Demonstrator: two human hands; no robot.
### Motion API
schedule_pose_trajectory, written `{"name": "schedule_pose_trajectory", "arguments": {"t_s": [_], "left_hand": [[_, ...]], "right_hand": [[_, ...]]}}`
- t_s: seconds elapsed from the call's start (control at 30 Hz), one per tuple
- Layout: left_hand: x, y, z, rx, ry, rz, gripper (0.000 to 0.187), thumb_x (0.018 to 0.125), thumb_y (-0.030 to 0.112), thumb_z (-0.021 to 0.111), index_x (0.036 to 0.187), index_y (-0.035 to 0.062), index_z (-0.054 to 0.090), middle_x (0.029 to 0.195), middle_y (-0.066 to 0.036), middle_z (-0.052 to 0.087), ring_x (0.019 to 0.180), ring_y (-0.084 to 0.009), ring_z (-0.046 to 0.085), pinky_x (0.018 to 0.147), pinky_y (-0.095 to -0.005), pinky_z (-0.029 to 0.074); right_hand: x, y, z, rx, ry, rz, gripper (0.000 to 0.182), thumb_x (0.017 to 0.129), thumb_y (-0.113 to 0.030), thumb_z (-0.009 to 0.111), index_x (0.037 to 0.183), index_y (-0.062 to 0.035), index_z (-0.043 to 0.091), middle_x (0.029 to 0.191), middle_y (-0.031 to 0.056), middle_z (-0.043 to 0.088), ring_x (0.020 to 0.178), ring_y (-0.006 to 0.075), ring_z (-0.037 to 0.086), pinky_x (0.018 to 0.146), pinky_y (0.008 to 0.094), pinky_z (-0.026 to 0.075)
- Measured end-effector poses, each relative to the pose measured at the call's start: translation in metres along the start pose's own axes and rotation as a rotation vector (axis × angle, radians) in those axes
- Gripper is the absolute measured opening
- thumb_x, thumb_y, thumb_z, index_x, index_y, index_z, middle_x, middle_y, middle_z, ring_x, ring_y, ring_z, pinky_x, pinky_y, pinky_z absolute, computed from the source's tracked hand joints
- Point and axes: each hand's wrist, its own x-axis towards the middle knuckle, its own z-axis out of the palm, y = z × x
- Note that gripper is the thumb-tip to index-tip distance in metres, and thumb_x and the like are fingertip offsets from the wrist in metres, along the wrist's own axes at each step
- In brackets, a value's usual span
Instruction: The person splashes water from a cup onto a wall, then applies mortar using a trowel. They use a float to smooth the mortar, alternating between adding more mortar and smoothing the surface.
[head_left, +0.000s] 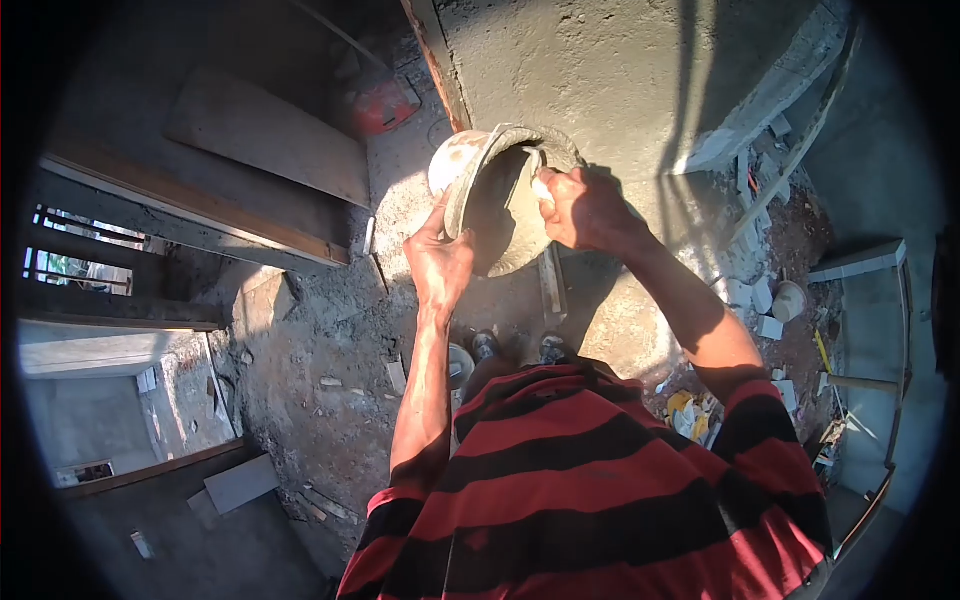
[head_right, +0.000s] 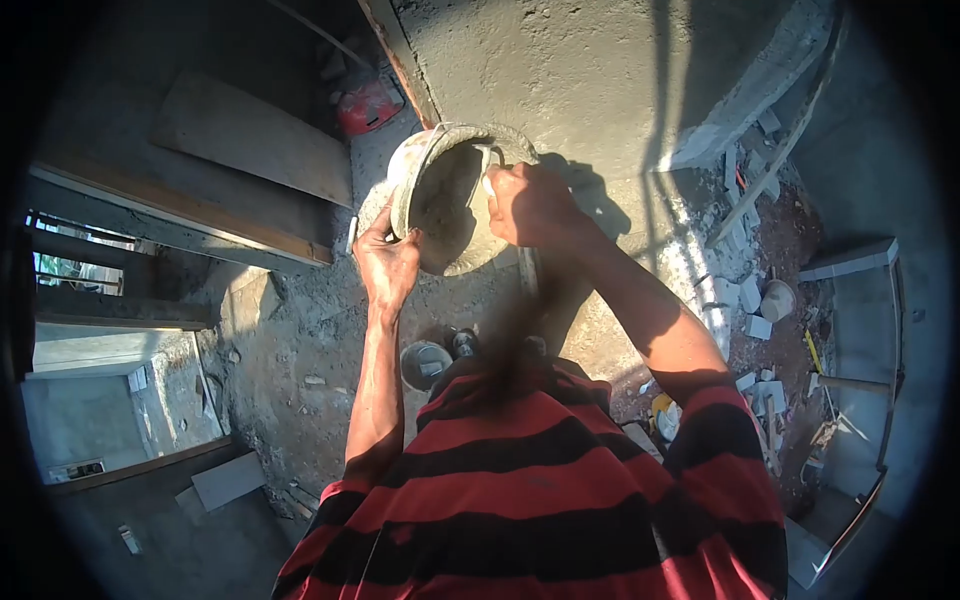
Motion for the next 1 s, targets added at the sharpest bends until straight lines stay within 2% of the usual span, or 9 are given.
{"name": "schedule_pose_trajectory", "arguments": {"t_s": [0.1,0.17,0.43,0.6,0.77,0.8,0.87,0.93,1.0], "left_hand": [[-0.001,0.005,0.009,-0.045,0.048,0.090,0.066,0.084,-0.012,0.064,0.147,0.0078,0.067,0.129,-0.014,0.078,0.119,-0.0159,0.071,0.106,-0.0326,0.053],[-0.001,0.020,0.009,-0.118,0.051,0.128,0.067,0.083,-0.014,0.064,0.147,0.0074,0.067,0.130,-0.014,0.078,0.119,-0.0147,0.070,0.106,-0.0323,0.053],[-0.004,0.030,0.014,-0.197,-0.110,0.073,0.066,0.084,-0.014,0.065,0.148,0.0029,0.065,0.130,-0.010,0.077,0.116,-0.0098,0.066,0.103,-0.0295,0.052],[-0.015,0.022,0.017,-0.238,-0.144,-0.060,0.062,0.087,-0.013,0.065,0.147,0.0016,0.065,0.127,-0.005,0.076,0.112,-0.0087,0.064,0.100,-0.0277,0.052],[-0.021,0.012,0.046,-0.436,0.025,-0.246,0.034,0.088,-0.015,0.062,0.117,-0.0011,0.075,0.095,0.002,0.071,0.077,-0.0066,0.059,0.068,-0.0221,0.047],[-0.018,-0.009,0.056,-0.430,0.108,-0.184,0.036,0.085,-0.016,0.062,0.115,-0.0010,0.075,0.096,0.000,0.072,0.079,-0.0102,0.062,0.071,-0.0251,0.051],[-0.011,-0.017,0.064,-0.552,0.273,-0.249,0.037,0.078,-0.016,0.065,0.110,-0.0009,0.074,0.093,-0.003,0.073,0.074,-0.0141,0.065,0.068,-0.0291,0.051],[-0.006,-0.018,0.051,-0.628,0.321,-0.413,0.033,0.077,-0.013,0.062,0.105,0.0030,0.073,0.085,-0.003,0.071,0.070,-0.0159,0.064,0.065,-0.0292,0.051],[-0.002,-0.076,0.031,-0.603,0.338,-0.422,0.035,0.080,-0.010,0.057,0.108,0.0049,0.071,0.084,-0.004,0.068,0.066,-0.0184,0.064,0.059,-0.0338,0.056]], "right_hand": [[0.003,0.015,-0.014,0.270,0.002,0.160,0.038,0.094,-0.027,0.071,0.124,-0.0037,0.073,0.089,0.0164,0.075,0.073,0.0283,0.073,0.068,0.0411,0.059],[0.004,0.034,-0.024,0.651,-0.277,0.305,0.022,0.094,-0.024,0.069,0.092,-0.0028,0.068,0.070,0.0126,0.070,0.056,0.0233,0.069,0.052,0.0405,0.051],[-0.048,0.093,0.005,1.779,-0.531,0.535,0.020,0.105,-0.026,0.060,0.107,-0.0064,0.065,0.074,0.0114,0.065,0.043,0.0114,0.053,0.035,0.0231,0.037],[-0.065,0.066,0.067,2.292,-0.506,0.319,0.031,0.109,-0.028,0.057,0.123,-0.0024,0.065,0.076,0.0128,0.066,0.041,0.0122,0.051,0.038,0.0259,0.040],[-0.060,0.051,0.120,2.242,-0.403,0.342,0.039,0.107,-0.018,0.055,0.143,-0.0031,0.061,0.075,0.0023,0.058,0.052,0.0101,0.046,0.049,0.0291,0.040],[-0.063,0.024,0.067,2.244,-0.374,0.338,0.036,0.106,-0.010,0.060,0.141,-0.0028,0.061,0.079,0.0000,0.058,0.056,0.0080,0.046,0.052,0.0262,0.039],[-0.064,0.013,0.077,2.093,-0.214,0.203,0.035,0.111,-0.021,0.057,0.141,-0.0035,0.061,0.084,0.0010,0.060,0.057,0.0072,0.047,0.053,0.0251,0.041],[-0.048,0.016,0.071,2.504,-0.324,0.158,0.037,0.113,-0.026,0.055,0.142,-0.0045,0.060,0.088,0.0028,0.061,0.057,0.0084,0.050,0.054,0.0257,0.044],[-0.036,0.008,0.039,2.191,-0.022,0.195,0.039,0.111,-0.028,0.052,0.143,-0.0053,0.059,0.089,0.0052,0.062,0.057,0.0110,0.053,0.055,0.0267,0.046]]}}
